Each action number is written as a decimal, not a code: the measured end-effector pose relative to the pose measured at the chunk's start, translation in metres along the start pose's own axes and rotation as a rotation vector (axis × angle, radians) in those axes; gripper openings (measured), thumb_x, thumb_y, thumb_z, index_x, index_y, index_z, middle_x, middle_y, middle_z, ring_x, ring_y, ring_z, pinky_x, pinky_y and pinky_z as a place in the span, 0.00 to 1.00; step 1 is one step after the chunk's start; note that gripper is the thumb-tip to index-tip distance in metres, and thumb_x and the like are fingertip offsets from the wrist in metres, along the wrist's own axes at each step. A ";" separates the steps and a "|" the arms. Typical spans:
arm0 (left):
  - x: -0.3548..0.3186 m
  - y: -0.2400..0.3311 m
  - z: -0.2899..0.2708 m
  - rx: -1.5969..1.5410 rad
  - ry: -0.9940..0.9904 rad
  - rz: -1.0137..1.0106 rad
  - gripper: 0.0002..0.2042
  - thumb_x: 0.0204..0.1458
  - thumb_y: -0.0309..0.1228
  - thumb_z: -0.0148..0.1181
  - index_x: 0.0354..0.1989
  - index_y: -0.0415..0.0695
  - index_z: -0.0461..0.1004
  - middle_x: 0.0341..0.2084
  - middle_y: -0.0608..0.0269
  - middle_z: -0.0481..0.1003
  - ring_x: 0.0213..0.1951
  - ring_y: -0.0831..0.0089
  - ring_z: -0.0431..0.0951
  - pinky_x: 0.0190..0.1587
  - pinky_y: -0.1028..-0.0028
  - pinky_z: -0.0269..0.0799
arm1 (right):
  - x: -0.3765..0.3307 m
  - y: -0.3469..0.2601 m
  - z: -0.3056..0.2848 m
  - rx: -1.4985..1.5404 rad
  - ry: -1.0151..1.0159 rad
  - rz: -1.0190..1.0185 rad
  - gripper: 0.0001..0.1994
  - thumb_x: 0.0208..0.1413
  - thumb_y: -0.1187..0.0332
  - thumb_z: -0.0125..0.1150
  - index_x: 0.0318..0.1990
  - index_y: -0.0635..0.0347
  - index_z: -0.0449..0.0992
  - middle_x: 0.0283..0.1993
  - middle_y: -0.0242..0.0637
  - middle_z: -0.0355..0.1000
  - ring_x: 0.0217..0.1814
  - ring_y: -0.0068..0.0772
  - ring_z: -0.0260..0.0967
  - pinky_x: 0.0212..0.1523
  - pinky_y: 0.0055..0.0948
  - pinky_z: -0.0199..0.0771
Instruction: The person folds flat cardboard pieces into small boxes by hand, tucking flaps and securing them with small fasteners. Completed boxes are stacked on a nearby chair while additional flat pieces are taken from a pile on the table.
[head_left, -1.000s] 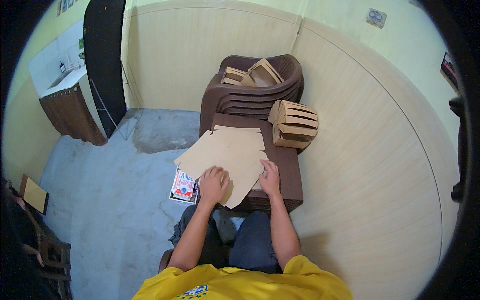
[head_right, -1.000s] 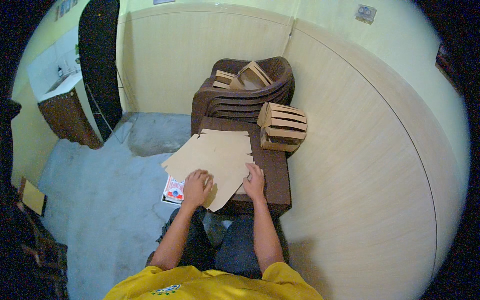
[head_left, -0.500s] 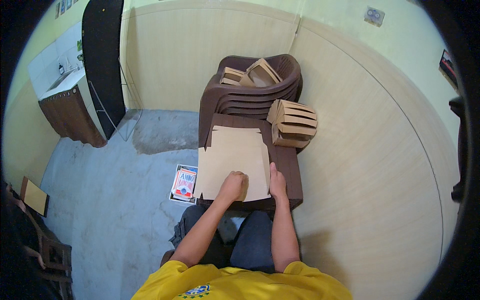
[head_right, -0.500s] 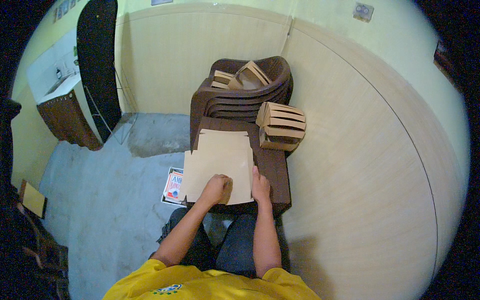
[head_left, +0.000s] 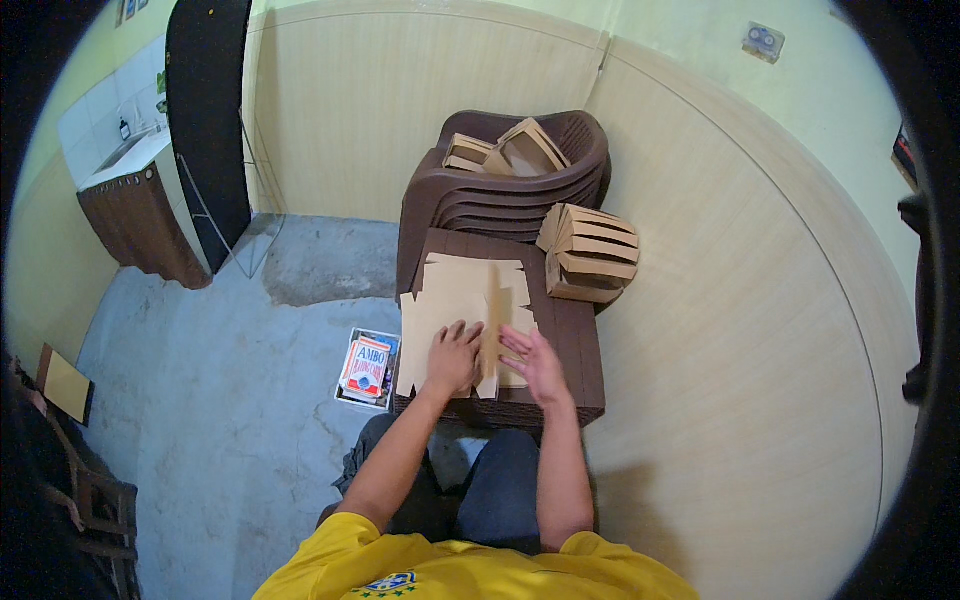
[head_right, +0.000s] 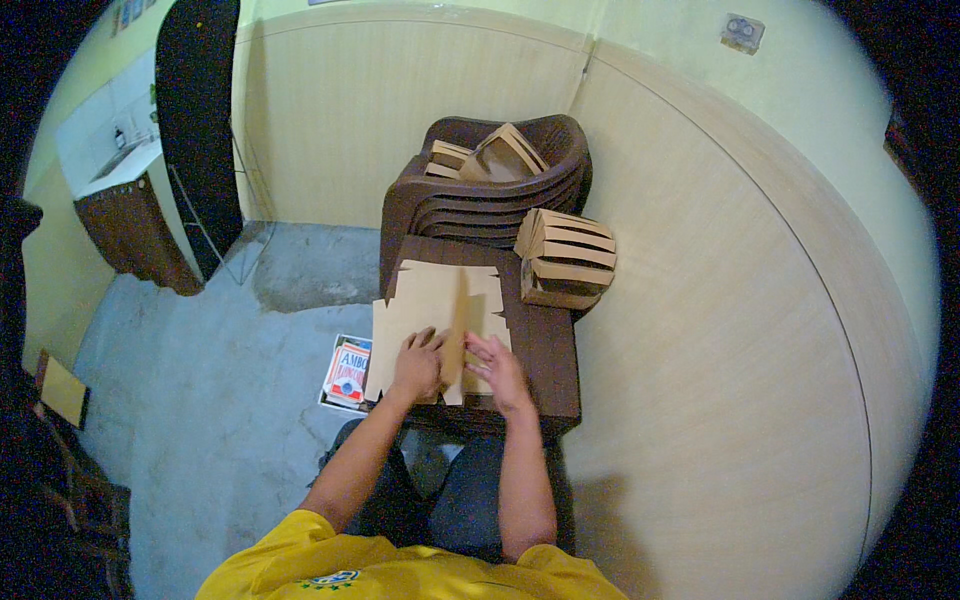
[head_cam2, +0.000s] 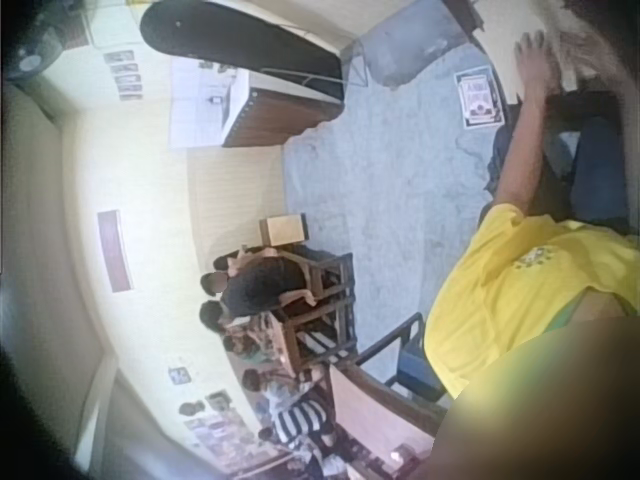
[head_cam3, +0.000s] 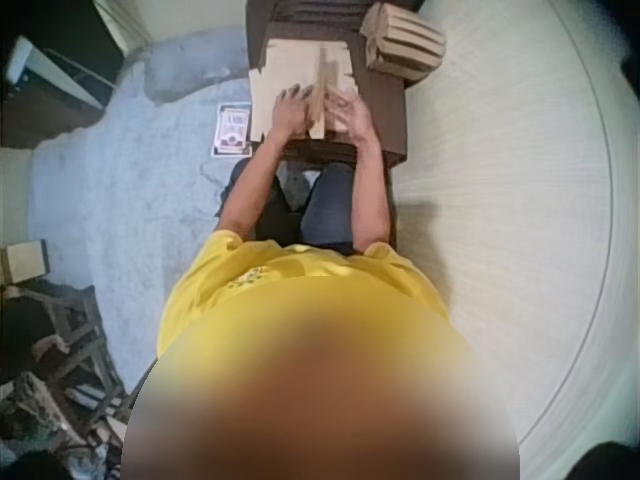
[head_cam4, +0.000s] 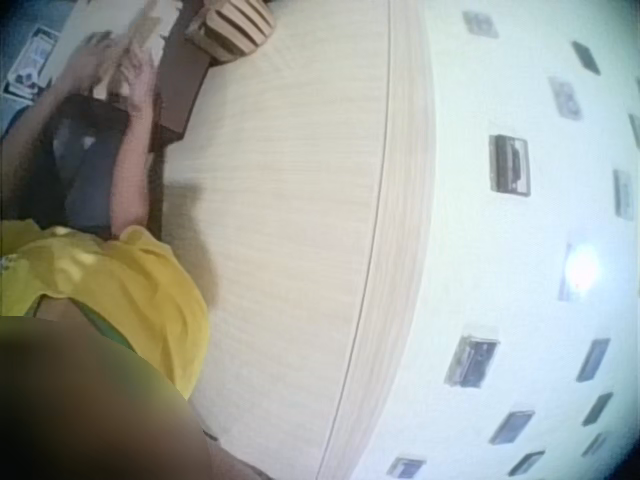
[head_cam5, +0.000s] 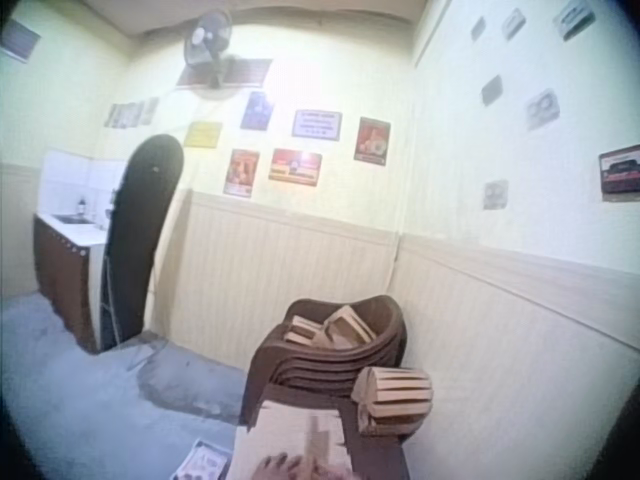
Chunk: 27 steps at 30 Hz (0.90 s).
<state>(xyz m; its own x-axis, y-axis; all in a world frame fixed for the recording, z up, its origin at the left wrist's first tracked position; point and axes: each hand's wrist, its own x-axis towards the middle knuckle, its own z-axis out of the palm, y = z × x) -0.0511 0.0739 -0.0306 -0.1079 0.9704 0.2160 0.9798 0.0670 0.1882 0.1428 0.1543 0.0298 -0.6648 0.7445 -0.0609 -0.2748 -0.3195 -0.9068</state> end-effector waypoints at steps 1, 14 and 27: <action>0.002 -0.009 0.002 0.052 0.015 0.031 0.25 0.65 0.45 0.59 0.68 0.49 0.75 0.70 0.59 0.73 0.72 0.53 0.68 0.75 0.49 0.60 | 0.005 0.009 0.008 -0.335 0.004 -0.034 0.26 0.78 0.55 0.49 0.71 0.66 0.72 0.75 0.50 0.69 0.77 0.48 0.66 0.77 0.48 0.61; 0.015 -0.083 -0.052 -0.117 0.451 -0.167 0.23 0.66 0.34 0.56 0.70 0.54 0.75 0.72 0.53 0.70 0.74 0.50 0.65 0.75 0.48 0.60 | -0.012 0.071 0.044 -1.568 -0.109 -0.403 0.29 0.75 0.52 0.50 0.77 0.57 0.67 0.84 0.39 0.57 0.88 0.50 0.48 0.85 0.56 0.44; 0.024 -0.046 -0.005 -0.032 -0.003 -0.090 0.27 0.74 0.45 0.43 0.81 0.62 0.61 0.83 0.64 0.54 0.83 0.56 0.48 0.83 0.46 0.40 | -0.031 0.058 0.075 -1.831 0.031 -0.021 0.55 0.70 0.26 0.34 0.81 0.76 0.46 0.88 0.58 0.41 0.91 0.52 0.33 0.85 0.63 0.25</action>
<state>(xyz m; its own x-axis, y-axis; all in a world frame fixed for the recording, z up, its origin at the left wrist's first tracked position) -0.0995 0.0926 -0.0293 -0.1948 0.9614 0.1944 0.9604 0.1467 0.2368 0.0951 0.0684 0.0101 -0.6544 0.7555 -0.0323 0.7485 0.6411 -0.1693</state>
